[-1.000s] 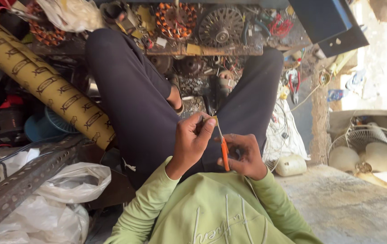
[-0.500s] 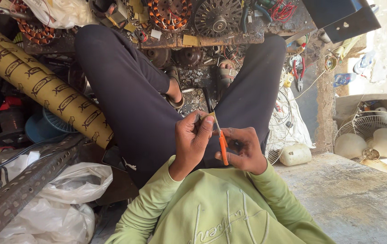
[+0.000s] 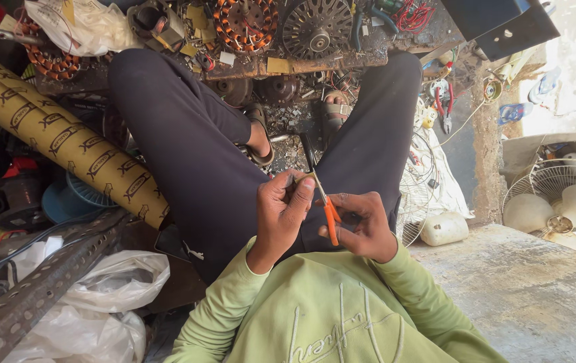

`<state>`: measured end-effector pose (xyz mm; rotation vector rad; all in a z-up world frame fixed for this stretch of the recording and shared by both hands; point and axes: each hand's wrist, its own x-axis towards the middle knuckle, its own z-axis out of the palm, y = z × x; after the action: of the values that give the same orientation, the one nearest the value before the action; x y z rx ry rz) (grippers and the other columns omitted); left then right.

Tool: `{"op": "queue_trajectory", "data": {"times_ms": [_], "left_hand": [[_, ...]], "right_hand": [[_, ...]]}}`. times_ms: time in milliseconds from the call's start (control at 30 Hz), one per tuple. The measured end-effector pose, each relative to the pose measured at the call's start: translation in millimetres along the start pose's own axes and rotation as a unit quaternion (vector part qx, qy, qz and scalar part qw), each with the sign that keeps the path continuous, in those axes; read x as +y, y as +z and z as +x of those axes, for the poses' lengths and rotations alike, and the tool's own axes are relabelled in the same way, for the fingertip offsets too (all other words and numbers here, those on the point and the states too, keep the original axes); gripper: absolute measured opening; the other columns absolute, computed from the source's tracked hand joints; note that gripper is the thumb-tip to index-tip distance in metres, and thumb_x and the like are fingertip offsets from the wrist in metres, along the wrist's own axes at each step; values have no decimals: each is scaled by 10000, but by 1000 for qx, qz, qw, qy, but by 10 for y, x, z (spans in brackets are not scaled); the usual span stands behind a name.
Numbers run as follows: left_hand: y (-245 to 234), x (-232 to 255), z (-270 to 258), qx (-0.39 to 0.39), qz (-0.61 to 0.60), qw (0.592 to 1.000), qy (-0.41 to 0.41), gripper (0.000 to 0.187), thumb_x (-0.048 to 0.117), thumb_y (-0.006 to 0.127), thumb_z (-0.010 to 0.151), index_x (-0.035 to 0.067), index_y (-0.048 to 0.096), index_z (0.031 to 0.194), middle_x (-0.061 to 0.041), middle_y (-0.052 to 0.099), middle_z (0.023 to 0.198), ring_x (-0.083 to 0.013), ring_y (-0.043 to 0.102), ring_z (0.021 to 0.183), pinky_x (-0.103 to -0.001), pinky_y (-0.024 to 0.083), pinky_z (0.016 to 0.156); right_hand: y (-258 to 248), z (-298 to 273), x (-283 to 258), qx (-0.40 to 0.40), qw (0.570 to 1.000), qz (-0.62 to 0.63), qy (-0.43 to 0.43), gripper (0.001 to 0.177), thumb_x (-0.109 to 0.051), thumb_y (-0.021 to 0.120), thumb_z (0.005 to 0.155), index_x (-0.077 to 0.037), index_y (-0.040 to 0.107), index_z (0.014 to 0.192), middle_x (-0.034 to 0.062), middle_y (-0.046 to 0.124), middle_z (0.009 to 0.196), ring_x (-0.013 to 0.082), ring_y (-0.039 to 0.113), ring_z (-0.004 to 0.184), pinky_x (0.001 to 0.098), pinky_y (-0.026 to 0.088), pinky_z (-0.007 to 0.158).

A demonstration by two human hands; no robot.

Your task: The person works on a fan motor core, handling the stator by hand and using scissors to cut small pieces of yellow insulation tape.

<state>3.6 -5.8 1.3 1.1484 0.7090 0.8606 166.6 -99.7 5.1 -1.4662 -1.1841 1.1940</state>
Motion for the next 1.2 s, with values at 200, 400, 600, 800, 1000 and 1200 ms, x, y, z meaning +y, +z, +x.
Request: {"op": "queue_trajectory", "data": {"times_ms": [200, 400, 600, 800, 1000, 1200], "left_hand": [[-16, 5, 12, -12, 9, 1000, -12, 249, 183, 617, 1066, 11, 652, 889, 57, 522, 629, 8, 439, 556, -197, 343, 502], [-51, -75, 54, -14, 13, 999, -33, 241, 185, 623, 1057, 8, 654, 897, 51, 537, 647, 2, 455, 568, -197, 362, 507], [-75, -148, 89, -14, -41, 999, -27, 175, 171, 589, 1076, 12, 628, 1017, 14, 568, 715, -17, 472, 608, -192, 389, 545], [-98, -191, 184, -18, -114, 992, -46, 85, 151, 550, 1066, 69, 530, 1058, -69, 735, 934, -74, 632, 742, -223, 522, 714], [-123, -365, 196, 13, -83, 996, -38, 96, 110, 642, 1022, 16, 627, 1036, 8, 648, 999, -53, 589, 850, -209, 471, 746], [-160, -422, 285, 25, -39, 996, -72, 70, 107, 674, 1019, 41, 665, 1037, 40, 594, 802, -17, 489, 648, -186, 395, 580]], "right_hand": [[-49, -8, 18, 5, 999, 35, -7, 362, -49, 839, 767, 81, 726, 1085, 20, 643, 709, 22, 565, 662, 201, 474, 581], [-135, 41, 107, -1, 1000, -6, -30, 365, -19, 828, 767, 79, 713, 1099, 22, 649, 703, 32, 578, 659, 211, 510, 600], [-457, 376, 389, 155, 972, 176, -9, 484, -60, 777, 758, -104, 535, 1175, -46, 657, 922, 78, 710, 735, 225, 566, 601], [-1566, 1467, 1015, 276, 893, -349, -64, 170, -152, 847, 881, -61, 717, 941, 101, 726, 751, 220, 692, 644, 348, 507, 592], [-1936, 2043, 1548, 272, 830, -486, -30, 284, -268, 885, 746, -41, 715, 735, 172, 676, 667, 314, 642, 563, 425, 499, 562], [-2009, 1954, 1181, 208, 928, -278, 138, 329, -221, 871, 717, 3, 655, 824, 87, 669, 653, 167, 658, 539, 367, 529, 519]]}}
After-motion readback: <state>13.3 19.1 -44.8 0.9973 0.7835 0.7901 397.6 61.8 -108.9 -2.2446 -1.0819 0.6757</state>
